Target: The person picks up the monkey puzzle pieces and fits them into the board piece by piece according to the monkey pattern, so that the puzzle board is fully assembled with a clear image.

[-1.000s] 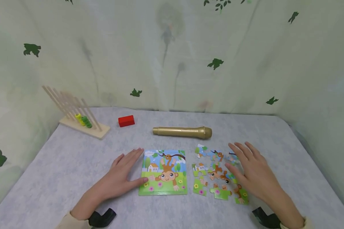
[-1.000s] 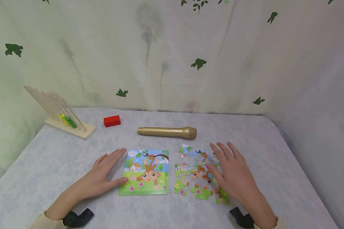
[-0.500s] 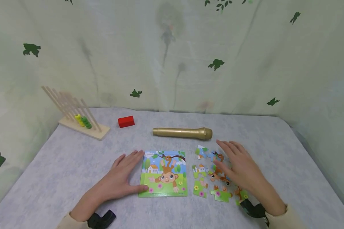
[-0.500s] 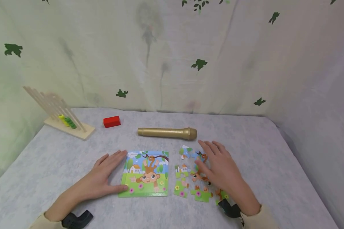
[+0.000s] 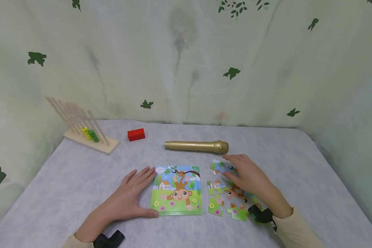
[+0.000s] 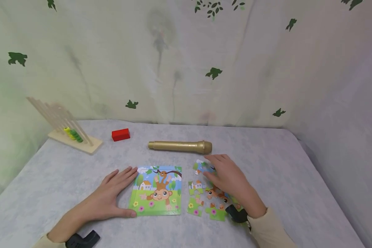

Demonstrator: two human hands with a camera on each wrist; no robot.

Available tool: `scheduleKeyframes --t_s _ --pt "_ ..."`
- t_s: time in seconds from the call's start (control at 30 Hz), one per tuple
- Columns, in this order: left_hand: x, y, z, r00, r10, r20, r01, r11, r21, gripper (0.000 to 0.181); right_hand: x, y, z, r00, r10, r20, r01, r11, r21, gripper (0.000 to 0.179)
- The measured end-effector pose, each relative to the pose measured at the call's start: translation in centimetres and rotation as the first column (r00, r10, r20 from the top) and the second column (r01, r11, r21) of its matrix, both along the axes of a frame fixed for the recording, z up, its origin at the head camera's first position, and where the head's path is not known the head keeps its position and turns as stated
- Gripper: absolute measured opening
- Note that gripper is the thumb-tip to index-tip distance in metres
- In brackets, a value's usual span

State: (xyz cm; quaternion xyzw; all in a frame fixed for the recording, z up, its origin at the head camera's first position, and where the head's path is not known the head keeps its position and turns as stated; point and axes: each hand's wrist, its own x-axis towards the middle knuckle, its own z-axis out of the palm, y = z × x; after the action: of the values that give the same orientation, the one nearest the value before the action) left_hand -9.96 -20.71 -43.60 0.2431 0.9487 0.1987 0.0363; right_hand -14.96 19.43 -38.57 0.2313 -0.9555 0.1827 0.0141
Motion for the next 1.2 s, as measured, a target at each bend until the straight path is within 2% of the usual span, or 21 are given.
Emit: scheduleKeyframes --t_s 0.1,0.2,0.43,0.77,1.07,1.2 --pt "0.1 0.0 -0.3 1.000 -0.010 0.006 0.010 1.000 -0.010 0.129 -0.3 -0.3 0.0 0.999 0.002 0.054 -0.003 1.000 0.019 0.057" --pt "0.2 0.1 -0.4 1.000 -0.018 -0.004 0.018 1.000 -0.022 0.130 -0.7 -0.5 0.0 0.997 0.016 0.075 -0.020 0.999 0.044 0.057" --pt "0.5 -0.1 -0.5 0.999 -0.020 -0.038 0.018 0.999 -0.052 0.130 -1.2 -0.8 -0.4 0.997 0.037 0.063 -0.041 0.997 0.059 0.051" --pt "0.4 -0.3 -0.4 0.998 -0.014 -0.066 0.009 0.996 -0.084 0.130 -1.8 -1.0 -1.4 0.999 0.049 0.005 -0.050 0.997 0.064 0.042" --pt "0.7 -0.2 -0.5 0.999 -0.013 -0.032 0.010 0.996 -0.092 0.129 -1.6 -1.1 -2.2 0.993 0.091 -0.070 -0.091 0.996 0.005 0.034" --pt "0.5 -0.1 -0.5 0.998 -0.017 -0.059 0.011 0.995 -0.102 0.129 -1.7 -1.3 -2.1 0.988 0.105 -0.113 -0.109 0.994 -0.028 0.032"
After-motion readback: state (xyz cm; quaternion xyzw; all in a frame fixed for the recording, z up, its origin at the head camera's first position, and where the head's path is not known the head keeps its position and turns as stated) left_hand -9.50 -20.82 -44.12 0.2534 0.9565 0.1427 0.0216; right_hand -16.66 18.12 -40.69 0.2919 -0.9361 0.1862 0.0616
